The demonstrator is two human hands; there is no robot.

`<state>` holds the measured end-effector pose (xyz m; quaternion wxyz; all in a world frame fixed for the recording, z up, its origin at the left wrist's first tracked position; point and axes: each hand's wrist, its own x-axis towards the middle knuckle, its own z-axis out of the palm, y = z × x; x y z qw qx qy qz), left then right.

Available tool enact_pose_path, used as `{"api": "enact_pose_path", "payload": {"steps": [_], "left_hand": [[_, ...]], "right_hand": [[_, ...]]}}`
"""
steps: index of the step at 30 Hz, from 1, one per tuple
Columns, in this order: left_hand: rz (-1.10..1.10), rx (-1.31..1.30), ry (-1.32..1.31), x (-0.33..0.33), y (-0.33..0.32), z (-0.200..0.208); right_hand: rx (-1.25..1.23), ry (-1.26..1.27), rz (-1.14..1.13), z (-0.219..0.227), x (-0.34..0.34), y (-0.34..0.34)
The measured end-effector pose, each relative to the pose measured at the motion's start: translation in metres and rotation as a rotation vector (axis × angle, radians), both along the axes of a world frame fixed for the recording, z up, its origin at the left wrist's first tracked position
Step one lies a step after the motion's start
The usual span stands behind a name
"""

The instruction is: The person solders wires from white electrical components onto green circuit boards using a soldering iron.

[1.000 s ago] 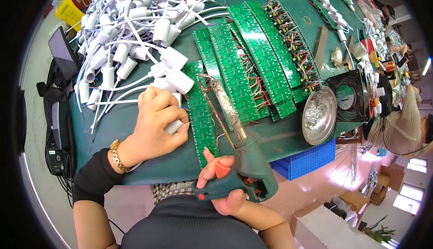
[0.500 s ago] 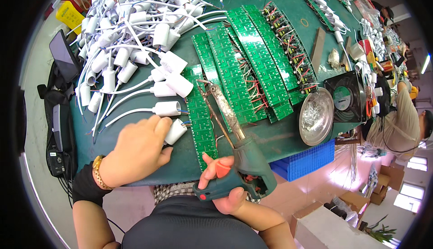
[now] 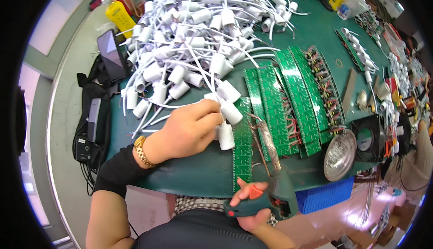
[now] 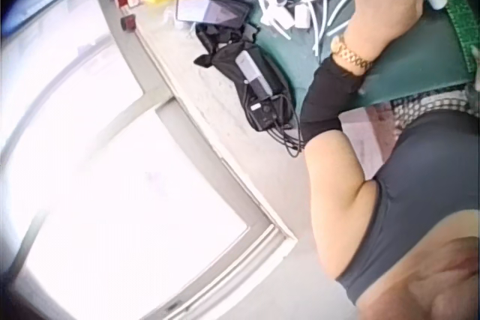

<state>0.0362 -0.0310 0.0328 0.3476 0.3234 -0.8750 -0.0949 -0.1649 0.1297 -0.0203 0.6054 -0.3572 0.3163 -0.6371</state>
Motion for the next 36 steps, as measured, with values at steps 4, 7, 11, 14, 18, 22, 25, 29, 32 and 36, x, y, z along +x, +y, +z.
{"api": "enact_pose_path", "payload": {"steps": [4,7,11,14,18,22,25,29,32,36], "left_hand": [[0.592,0.03,-0.264,0.053,-0.001,0.033],[0.79,0.266,-0.596,0.082,-0.014,0.033],[0.788,0.37,-0.618,0.09,-0.019,0.033],[0.845,0.485,-0.148,0.112,-0.026,0.059],[0.83,0.211,0.25,0.139,-0.039,0.079],[0.434,0.232,0.641,0.141,-0.041,0.071],[0.168,0.144,1.049,0.144,-0.048,0.06],[-0.165,0.316,1.389,0.121,-0.018,0.099],[-0.237,0.48,1.152,0.107,0.02,0.119],[0.007,0.76,0.953,0.049,0.041,0.08]], "right_hand": [[0.01,0.023,-0.031,-0.001,0.0,0.001],[-0.023,0.059,-0.045,-0.001,0.003,0.0],[-0.051,0.082,-0.025,-0.005,0.002,-0.002],[-0.037,0.055,-0.007,-0.008,-0.005,0.003],[-0.008,0.032,0.004,-0.006,-0.003,0.002],[-0.026,0.046,0.029,-0.007,-0.002,0.003],[-0.025,0.04,0.019,-0.006,0.0,0.002],[-0.039,0.055,-0.002,-0.01,-0.003,0.003],[-0.056,0.059,-0.021,-0.008,0.0,0.004],[-0.062,0.03,0.001,-0.018,0.0,0.005]]}}
